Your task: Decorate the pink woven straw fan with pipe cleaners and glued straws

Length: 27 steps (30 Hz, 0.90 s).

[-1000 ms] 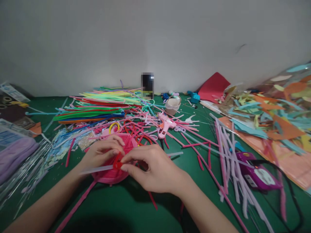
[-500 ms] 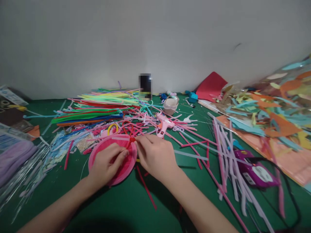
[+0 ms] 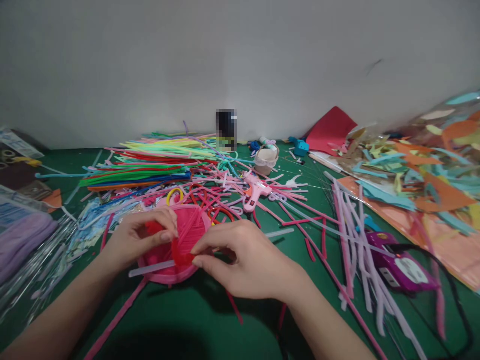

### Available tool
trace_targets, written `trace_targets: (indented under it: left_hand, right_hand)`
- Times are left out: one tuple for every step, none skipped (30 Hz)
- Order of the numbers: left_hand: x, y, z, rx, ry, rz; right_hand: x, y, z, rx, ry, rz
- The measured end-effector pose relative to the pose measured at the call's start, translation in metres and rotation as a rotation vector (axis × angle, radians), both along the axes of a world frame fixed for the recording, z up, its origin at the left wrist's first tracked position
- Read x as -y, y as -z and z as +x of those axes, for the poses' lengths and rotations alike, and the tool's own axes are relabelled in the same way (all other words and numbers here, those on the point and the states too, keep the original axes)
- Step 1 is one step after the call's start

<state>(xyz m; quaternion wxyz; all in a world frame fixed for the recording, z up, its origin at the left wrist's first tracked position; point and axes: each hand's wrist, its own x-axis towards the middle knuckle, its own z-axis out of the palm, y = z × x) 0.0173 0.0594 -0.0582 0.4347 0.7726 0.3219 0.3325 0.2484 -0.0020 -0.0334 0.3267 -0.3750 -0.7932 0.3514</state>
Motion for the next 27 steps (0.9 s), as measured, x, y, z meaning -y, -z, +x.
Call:
trace_targets:
  left_hand:
    - [-0.001,0.003,0.002,0.046,-0.019,-0.051]
    - [0.000,0.006,0.004,0.082,-0.047,-0.099]
    - [0.001,0.010,0.008,0.112,-0.084,-0.151]
    - [0.004,0.013,0.013,0.137,-0.124,-0.209]
    - [0.008,0.017,0.019,0.157,-0.163,-0.272]
    - [0.012,0.020,0.024,0.176,-0.182,-0.343]
    - [0.017,0.024,0.030,0.174,-0.173,-0.401]
    - [0.022,0.027,0.035,0.162,-0.195,-0.409]
    - [0.027,0.029,0.039,0.136,-0.236,-0.381]
    - [0.031,0.031,0.041,0.094,-0.287,-0.282]
    - [0.035,0.032,0.042,0.035,-0.327,-0.121]
    - [0.038,0.032,0.042,-0.032,-0.341,0.083]
    - [0.039,0.031,0.040,-0.102,-0.338,0.307]
    - [0.038,0.029,0.037,-0.167,-0.323,0.525]
    - [0.036,0.026,0.034,-0.220,-0.307,0.704]
    - [0.033,0.022,0.030,-0.261,-0.297,0.830]
    - [0.030,0.017,0.027,-0.297,-0.287,0.897]
    - [0.026,0.012,0.023,-0.333,-0.270,0.906]
    - [0.022,0.007,0.019,-0.373,-0.225,0.868]
    - [0.019,0.002,0.016,-0.414,-0.158,0.795]
    - [0.016,-0.003,0.012,-0.449,-0.080,0.696]
    - [0.014,-0.008,0.009,-0.473,-0.006,0.583]
    - [0.012,-0.011,0.006,-0.471,0.044,0.468]
    - [0.011,-0.014,0.003,-0.449,0.074,0.354]
    - [0.010,-0.016,0.001,-0.410,0.088,0.248]
    - [0.009,-0.016,0.000,-0.355,0.091,0.151]
    - [0.009,-0.015,-0.001,-0.294,0.093,0.056]
  right_hand:
    - [0.000,0.001,0.000,-0.038,0.017,-0.013]
    - [0.000,0.002,-0.001,-0.066,0.046,-0.022]
    - [-0.001,0.003,-0.001,-0.086,0.088,-0.025]
    - [-0.002,0.005,-0.002,-0.101,0.141,-0.021]
    - [-0.003,0.007,-0.003,-0.111,0.204,-0.014]
    - [-0.004,0.009,-0.004,-0.118,0.269,-0.006]
    - [-0.005,0.012,-0.006,-0.124,0.336,0.002]
    - [-0.007,0.015,-0.007,-0.123,0.403,0.013]
    - [-0.008,0.018,-0.008,-0.116,0.467,0.033]
    - [-0.009,0.020,-0.009,-0.100,0.522,0.068]
    - [-0.009,0.023,-0.010,-0.072,0.565,0.124]
    - [-0.010,0.025,-0.010,-0.030,0.593,0.200]
    - [-0.010,0.027,-0.010,0.031,0.603,0.283]
    - [-0.010,0.028,-0.010,0.109,0.595,0.363]
    - [-0.010,0.029,-0.009,0.198,0.573,0.428]
    - [-0.011,0.030,-0.009,0.291,0.537,0.469]
    - [-0.011,0.030,-0.008,0.378,0.491,0.482]
    - [-0.011,0.030,-0.008,0.450,0.434,0.471]
    - [-0.011,0.028,-0.007,0.498,0.374,0.443]
    - [-0.011,0.027,-0.006,0.518,0.308,0.398]
    - [-0.011,0.024,-0.006,0.513,0.237,0.338]
    - [-0.011,0.021,-0.005,0.485,0.165,0.270]
    - [-0.010,0.018,-0.004,0.436,0.098,0.200]
    - [-0.009,0.015,-0.004,0.373,0.038,0.134]
    - [-0.008,0.012,-0.003,0.302,-0.011,0.078]
    - [-0.007,0.009,-0.003,0.229,-0.048,0.035]
    - [-0.006,0.007,-0.002,0.156,-0.072,0.005]
